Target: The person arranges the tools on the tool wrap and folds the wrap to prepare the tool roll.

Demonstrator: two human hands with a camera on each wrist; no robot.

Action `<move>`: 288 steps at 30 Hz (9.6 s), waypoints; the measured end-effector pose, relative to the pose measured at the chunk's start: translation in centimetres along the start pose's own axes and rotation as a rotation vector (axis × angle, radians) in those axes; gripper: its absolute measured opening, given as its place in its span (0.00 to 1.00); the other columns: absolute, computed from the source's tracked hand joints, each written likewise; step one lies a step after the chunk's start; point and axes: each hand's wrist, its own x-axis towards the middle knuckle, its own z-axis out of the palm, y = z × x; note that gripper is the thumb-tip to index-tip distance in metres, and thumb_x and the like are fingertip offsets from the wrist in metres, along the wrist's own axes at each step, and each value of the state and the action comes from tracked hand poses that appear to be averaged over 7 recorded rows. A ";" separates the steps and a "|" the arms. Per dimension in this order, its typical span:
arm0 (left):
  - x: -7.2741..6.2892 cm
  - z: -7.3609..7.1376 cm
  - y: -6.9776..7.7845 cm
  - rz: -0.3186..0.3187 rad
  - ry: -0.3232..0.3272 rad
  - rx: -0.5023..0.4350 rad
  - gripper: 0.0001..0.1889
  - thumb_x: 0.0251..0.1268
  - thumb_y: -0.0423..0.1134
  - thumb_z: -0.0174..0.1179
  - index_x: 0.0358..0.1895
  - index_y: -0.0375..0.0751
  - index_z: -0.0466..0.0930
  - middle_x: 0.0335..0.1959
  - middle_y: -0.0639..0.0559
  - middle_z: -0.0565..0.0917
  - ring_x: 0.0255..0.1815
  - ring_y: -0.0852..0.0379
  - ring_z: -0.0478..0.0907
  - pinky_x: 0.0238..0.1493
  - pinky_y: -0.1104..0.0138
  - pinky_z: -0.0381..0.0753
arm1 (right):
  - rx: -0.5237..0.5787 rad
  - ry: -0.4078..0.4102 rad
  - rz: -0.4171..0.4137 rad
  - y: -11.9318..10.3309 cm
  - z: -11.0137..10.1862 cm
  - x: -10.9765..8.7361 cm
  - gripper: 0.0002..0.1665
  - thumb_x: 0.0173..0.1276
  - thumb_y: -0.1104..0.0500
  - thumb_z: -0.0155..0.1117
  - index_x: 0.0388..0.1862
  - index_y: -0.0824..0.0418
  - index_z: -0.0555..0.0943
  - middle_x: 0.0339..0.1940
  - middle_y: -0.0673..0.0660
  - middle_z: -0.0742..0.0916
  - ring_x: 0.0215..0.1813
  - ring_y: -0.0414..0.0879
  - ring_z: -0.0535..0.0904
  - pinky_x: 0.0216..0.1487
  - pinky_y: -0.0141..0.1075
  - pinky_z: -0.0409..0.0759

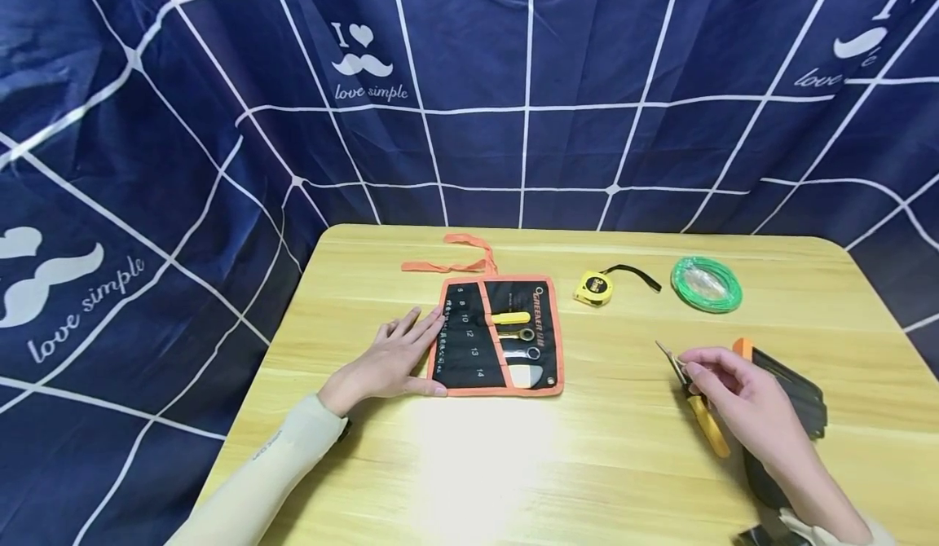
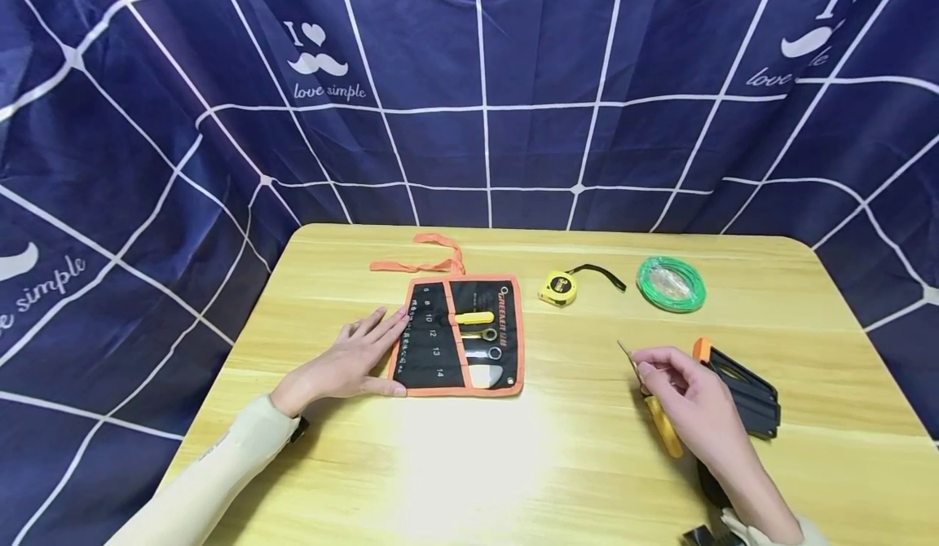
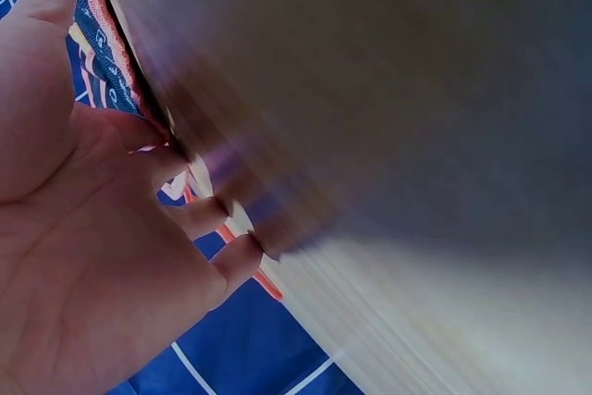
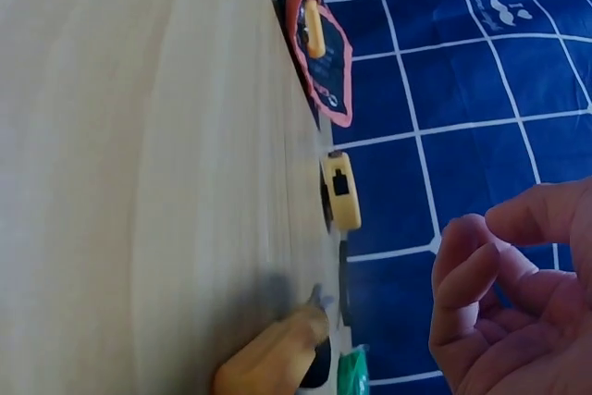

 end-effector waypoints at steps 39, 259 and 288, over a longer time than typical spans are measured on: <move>-0.2 0.0 -0.1 0.018 0.017 -0.013 0.60 0.71 0.68 0.69 0.90 0.34 0.47 0.91 0.41 0.46 0.89 0.31 0.41 0.77 0.32 0.52 | -0.439 -0.116 0.031 3.1 -0.3 -1.9 0.14 0.74 0.51 0.77 0.42 0.61 0.86 0.30 0.44 0.84 0.31 0.36 0.77 0.37 0.38 0.74; 0.1 0.5 0.2 0.008 0.036 0.016 0.61 0.67 0.68 0.71 0.89 0.33 0.52 0.90 0.38 0.52 0.88 0.29 0.45 0.75 0.31 0.56 | 0.171 -0.278 0.010 -6.8 15.8 15.4 0.10 0.81 0.66 0.60 0.48 0.67 0.87 0.34 0.55 0.85 0.41 0.50 0.78 0.48 0.42 0.76; 0.2 0.5 0.1 0.006 0.015 0.012 0.61 0.69 0.69 0.70 0.89 0.33 0.49 0.90 0.38 0.50 0.88 0.29 0.43 0.76 0.31 0.54 | 0.204 -0.263 0.044 -6.9 16.0 15.1 0.10 0.80 0.68 0.64 0.54 0.67 0.88 0.45 0.59 0.90 0.46 0.50 0.82 0.50 0.39 0.79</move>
